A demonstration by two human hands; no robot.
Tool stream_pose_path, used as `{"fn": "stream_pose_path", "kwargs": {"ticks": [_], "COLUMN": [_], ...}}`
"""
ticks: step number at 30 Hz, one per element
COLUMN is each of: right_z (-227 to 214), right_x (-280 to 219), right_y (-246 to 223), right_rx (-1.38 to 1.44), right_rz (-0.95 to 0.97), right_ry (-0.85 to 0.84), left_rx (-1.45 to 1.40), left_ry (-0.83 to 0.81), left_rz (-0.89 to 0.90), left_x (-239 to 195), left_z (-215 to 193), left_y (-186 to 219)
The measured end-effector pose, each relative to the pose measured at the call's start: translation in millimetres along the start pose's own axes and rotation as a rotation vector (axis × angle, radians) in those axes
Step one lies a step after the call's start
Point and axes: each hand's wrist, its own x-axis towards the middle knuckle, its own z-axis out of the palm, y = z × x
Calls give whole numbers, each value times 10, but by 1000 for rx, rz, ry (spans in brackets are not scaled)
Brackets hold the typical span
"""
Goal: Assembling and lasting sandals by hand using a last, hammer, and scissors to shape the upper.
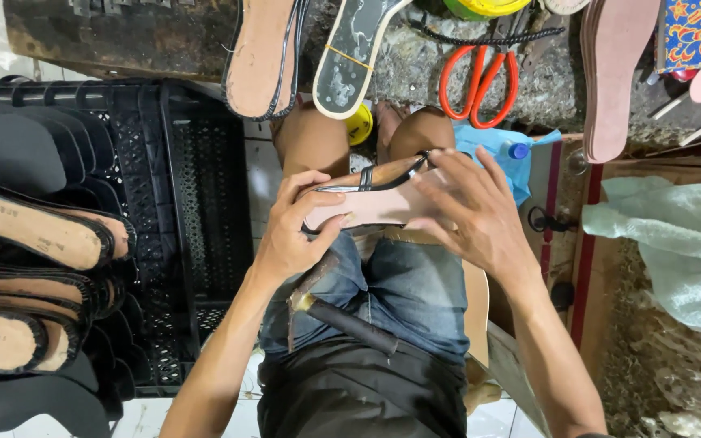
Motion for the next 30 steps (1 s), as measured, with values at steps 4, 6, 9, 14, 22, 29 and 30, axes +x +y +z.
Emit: {"fn": "stream_pose_path", "kwargs": {"ticks": [4,6,9,14,22,29,30], "right_z": [173,312,476,478,120,611,556], "right_x": [-12,96,285,380,-100,-758,-699], "right_y": [-152,-248,-269,-134,-346,-1510,-1499], "right_rx": [-16,-45,-143,50,479,377,378], "right_rz": [60,62,31,-46,277,271,273], "right_ry": [145,185,127,84,313,-477,-476], "left_rx": [-7,-6,-26,-13,536,1160,1159], "left_ry": [15,8,-2,-12,-97,-88,-91], "left_rz": [17,35,34,47,185,374,375], "left_x": [-24,-16,-30,-55,142,241,245], "left_z": [29,29,3,19,-44,370,370], "left_y": [-31,-42,-46,-172,351,423,402]}}
